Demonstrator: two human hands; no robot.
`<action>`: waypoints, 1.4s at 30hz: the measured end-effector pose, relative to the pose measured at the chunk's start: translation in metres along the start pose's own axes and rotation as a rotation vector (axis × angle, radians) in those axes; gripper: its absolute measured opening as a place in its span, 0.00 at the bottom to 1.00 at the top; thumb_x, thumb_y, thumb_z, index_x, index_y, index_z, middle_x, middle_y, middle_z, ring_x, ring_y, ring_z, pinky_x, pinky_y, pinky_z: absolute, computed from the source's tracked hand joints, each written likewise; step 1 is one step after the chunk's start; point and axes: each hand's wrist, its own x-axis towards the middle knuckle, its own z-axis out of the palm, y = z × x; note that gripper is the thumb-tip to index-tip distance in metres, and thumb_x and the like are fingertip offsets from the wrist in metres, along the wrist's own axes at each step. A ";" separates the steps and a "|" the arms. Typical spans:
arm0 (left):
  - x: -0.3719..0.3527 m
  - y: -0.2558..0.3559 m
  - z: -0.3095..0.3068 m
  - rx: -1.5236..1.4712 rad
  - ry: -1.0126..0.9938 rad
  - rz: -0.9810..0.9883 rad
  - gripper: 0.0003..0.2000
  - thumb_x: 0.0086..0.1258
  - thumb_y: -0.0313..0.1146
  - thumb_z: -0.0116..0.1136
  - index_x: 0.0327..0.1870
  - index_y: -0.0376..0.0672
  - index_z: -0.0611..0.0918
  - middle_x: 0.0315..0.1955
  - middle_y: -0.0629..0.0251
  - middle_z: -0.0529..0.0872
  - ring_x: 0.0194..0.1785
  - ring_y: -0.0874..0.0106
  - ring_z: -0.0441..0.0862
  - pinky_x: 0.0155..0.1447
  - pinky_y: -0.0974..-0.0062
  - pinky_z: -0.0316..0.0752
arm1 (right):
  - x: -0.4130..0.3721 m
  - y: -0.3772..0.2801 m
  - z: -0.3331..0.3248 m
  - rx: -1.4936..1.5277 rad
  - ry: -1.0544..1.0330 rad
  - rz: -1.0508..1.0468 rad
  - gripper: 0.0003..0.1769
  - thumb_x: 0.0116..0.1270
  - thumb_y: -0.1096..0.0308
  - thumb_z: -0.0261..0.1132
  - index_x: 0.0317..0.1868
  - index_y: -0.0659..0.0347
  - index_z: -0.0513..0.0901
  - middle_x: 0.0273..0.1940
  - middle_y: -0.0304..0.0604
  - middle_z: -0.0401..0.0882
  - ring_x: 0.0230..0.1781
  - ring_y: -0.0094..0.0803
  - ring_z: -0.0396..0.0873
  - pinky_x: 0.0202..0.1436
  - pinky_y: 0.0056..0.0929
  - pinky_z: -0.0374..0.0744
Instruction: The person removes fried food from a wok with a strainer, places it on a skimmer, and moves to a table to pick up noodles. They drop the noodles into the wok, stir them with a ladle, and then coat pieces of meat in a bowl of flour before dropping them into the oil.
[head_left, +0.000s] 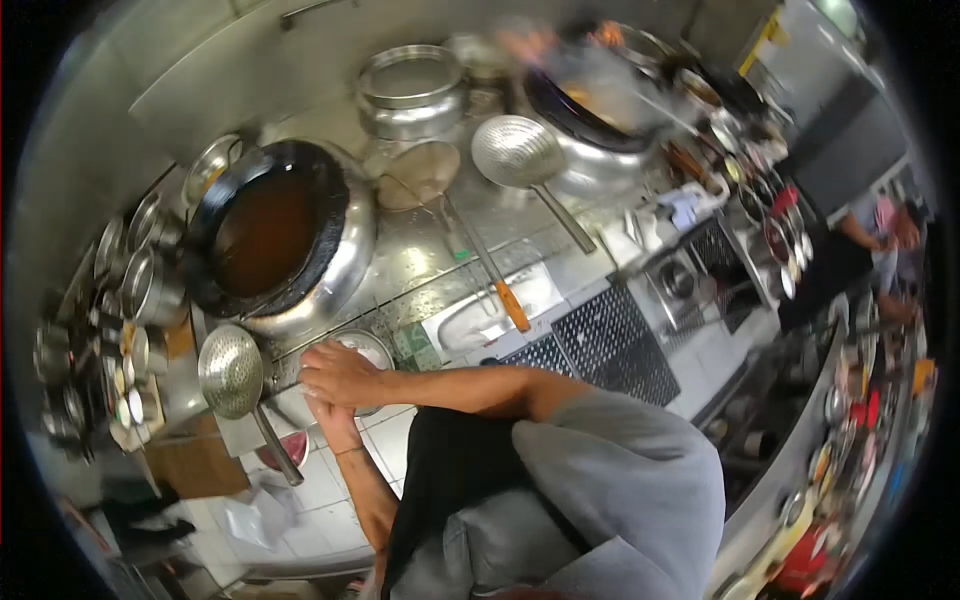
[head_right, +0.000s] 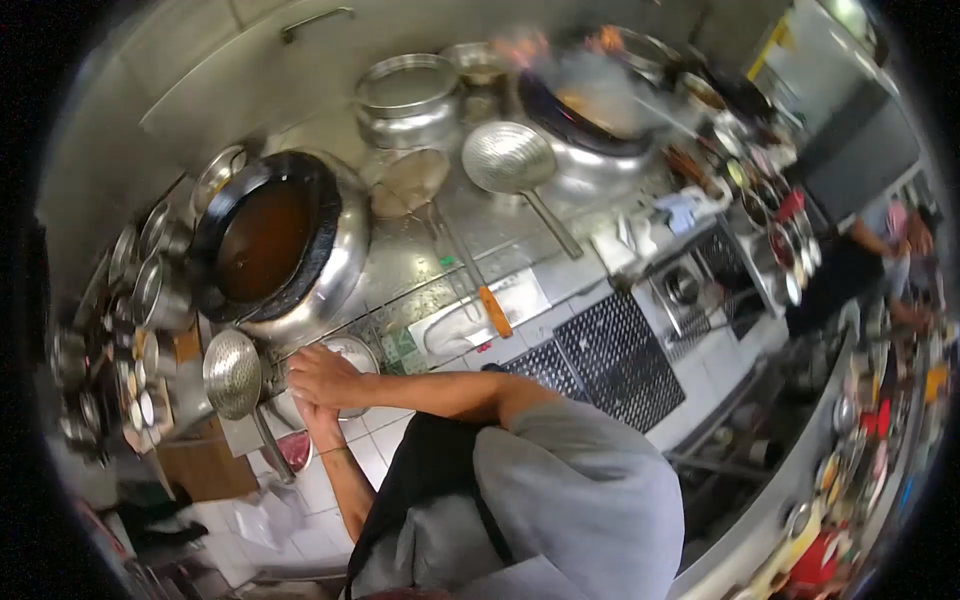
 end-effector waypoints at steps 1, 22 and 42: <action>-0.018 0.061 0.021 0.100 0.009 0.056 0.18 0.65 0.31 0.54 0.56 0.40 0.74 0.59 0.58 0.73 0.60 0.68 0.71 0.61 0.72 0.69 | 0.001 -0.007 0.004 0.013 -0.035 0.042 0.11 0.48 0.63 0.66 0.31 0.58 0.77 0.36 0.41 0.71 0.43 0.40 0.71 0.47 0.42 0.70; 0.008 0.103 0.016 -1.570 0.039 -0.759 0.14 0.65 0.35 0.53 0.47 0.38 0.81 0.45 0.58 0.82 0.49 0.63 0.78 0.49 0.64 0.74 | -0.322 -0.014 -0.335 -0.879 0.241 1.193 0.27 0.44 0.72 0.70 0.47 0.63 0.71 0.49 0.53 0.70 0.47 0.52 0.72 0.49 0.45 0.73; -0.006 0.176 0.104 -1.475 0.652 -0.290 0.15 0.64 0.27 0.53 0.51 0.35 0.79 0.46 0.59 0.84 0.49 0.65 0.80 0.53 0.63 0.75 | -0.580 0.315 -0.568 -0.723 -0.695 1.693 0.16 0.61 0.61 0.60 0.50 0.50 0.79 0.60 0.38 0.67 0.58 0.43 0.70 0.55 0.48 0.70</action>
